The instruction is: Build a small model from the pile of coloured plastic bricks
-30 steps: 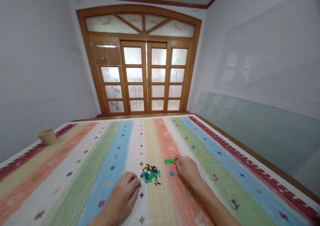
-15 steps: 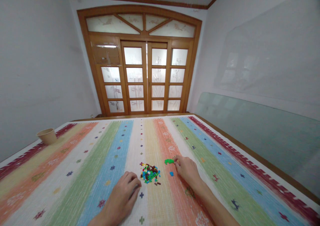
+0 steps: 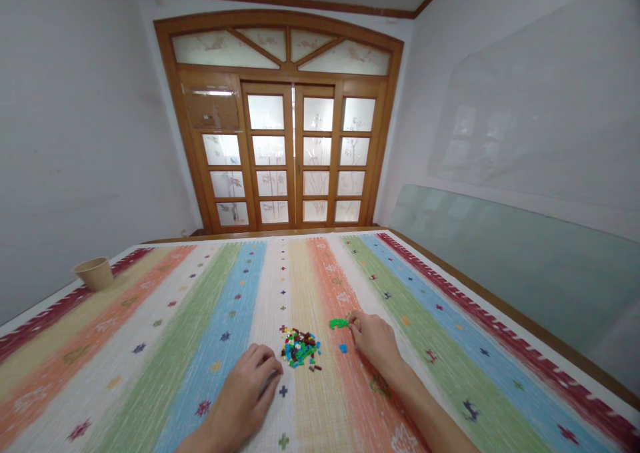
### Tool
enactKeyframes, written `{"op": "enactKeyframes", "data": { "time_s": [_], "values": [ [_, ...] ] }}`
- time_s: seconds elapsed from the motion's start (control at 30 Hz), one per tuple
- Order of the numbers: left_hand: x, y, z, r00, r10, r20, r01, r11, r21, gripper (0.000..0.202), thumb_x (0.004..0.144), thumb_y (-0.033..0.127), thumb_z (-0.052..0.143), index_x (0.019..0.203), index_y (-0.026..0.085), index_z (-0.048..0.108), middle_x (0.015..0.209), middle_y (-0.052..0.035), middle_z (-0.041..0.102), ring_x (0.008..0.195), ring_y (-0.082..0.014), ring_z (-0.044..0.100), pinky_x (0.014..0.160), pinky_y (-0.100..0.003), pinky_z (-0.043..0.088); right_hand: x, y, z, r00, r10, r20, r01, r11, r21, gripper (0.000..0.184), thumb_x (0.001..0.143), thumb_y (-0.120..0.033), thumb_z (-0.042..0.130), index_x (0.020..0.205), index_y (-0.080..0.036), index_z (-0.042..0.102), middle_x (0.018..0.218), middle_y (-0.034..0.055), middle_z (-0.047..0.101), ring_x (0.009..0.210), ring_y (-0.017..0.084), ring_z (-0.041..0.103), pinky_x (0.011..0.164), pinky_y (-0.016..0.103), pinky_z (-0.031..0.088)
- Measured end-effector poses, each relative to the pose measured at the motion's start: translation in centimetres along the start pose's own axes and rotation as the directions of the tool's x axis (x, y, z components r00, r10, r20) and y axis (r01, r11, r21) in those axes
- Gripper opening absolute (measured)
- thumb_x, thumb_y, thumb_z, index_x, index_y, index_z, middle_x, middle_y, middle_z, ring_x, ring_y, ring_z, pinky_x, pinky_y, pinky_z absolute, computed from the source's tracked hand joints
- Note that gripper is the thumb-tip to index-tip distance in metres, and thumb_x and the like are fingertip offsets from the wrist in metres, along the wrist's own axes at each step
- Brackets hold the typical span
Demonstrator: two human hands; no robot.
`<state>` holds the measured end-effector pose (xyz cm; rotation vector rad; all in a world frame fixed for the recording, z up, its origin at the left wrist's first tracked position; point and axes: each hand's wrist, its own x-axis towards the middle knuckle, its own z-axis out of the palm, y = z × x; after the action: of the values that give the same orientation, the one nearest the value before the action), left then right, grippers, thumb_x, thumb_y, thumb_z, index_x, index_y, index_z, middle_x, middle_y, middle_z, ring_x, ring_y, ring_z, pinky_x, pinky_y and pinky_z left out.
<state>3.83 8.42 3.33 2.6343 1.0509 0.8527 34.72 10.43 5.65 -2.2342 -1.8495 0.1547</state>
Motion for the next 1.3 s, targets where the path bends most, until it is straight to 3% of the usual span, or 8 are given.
{"op": "enactKeyframes", "data": {
  "time_s": [0.37, 0.77, 1.13, 1.3],
  "values": [
    [0.0, 0.2, -0.1, 0.999, -0.006, -0.043, 0.005, 1.0, -0.031, 0.016, 0.098, 0.014, 0.054, 0.093, 0.024, 0.066, 0.099, -0.0067, 0.068, 0.092, -0.0233, 0.067, 0.081, -0.035, 0.057, 0.2, 0.2, 0.3, 1.0, 0.006, -0.014, -0.006, 1.0, 0.011, 0.028, 0.099, -0.025, 0.053, 0.111, -0.024, 0.078, 0.102, 0.0103, 0.08, 0.096, 0.025, 0.075, 0.073, 0.027, 0.046],
    [0.1, 0.0, 0.0, 1.0, 0.0, -0.015, 0.0, 1.0, -0.013, 0.017, 0.099, 0.014, 0.051, 0.094, 0.023, 0.065, 0.1, -0.0076, 0.068, 0.093, -0.0238, 0.066, 0.082, -0.036, 0.057, 0.0, -0.3, 0.3, 0.999, 0.001, -0.039, 0.0, 1.0, 0.02, 0.03, 0.099, -0.023, 0.051, 0.116, -0.024, 0.076, 0.1, 0.0091, 0.08, 0.096, 0.024, 0.075, 0.072, 0.027, 0.043],
    [0.2, 0.3, -0.3, 0.999, 0.006, -0.037, -0.007, 1.0, -0.022, 0.018, 0.099, 0.015, 0.051, 0.093, 0.023, 0.066, 0.098, -0.0076, 0.069, 0.091, -0.0234, 0.066, 0.08, -0.035, 0.057, -1.4, -2.0, 0.2, 0.98, -0.196, -0.021, 0.197, 0.968, 0.153, 0.029, 0.098, -0.024, 0.052, 0.112, -0.024, 0.077, 0.09, 0.0047, 0.079, 0.087, 0.02, 0.073, 0.076, 0.026, 0.044],
    [0.3, 0.5, -0.4, 0.999, 0.001, -0.041, -0.003, 0.999, -0.032, 0.017, 0.099, 0.015, 0.053, 0.092, 0.023, 0.066, 0.097, -0.0068, 0.069, 0.09, -0.0231, 0.066, 0.08, -0.034, 0.057, -2.3, -2.8, 0.7, 0.935, -0.356, -0.007, 0.347, 0.907, 0.239, 0.026, 0.096, -0.021, 0.054, 0.104, -0.022, 0.078, 0.092, 0.0049, 0.08, 0.089, 0.02, 0.073, 0.078, 0.025, 0.044]
  ]
}}
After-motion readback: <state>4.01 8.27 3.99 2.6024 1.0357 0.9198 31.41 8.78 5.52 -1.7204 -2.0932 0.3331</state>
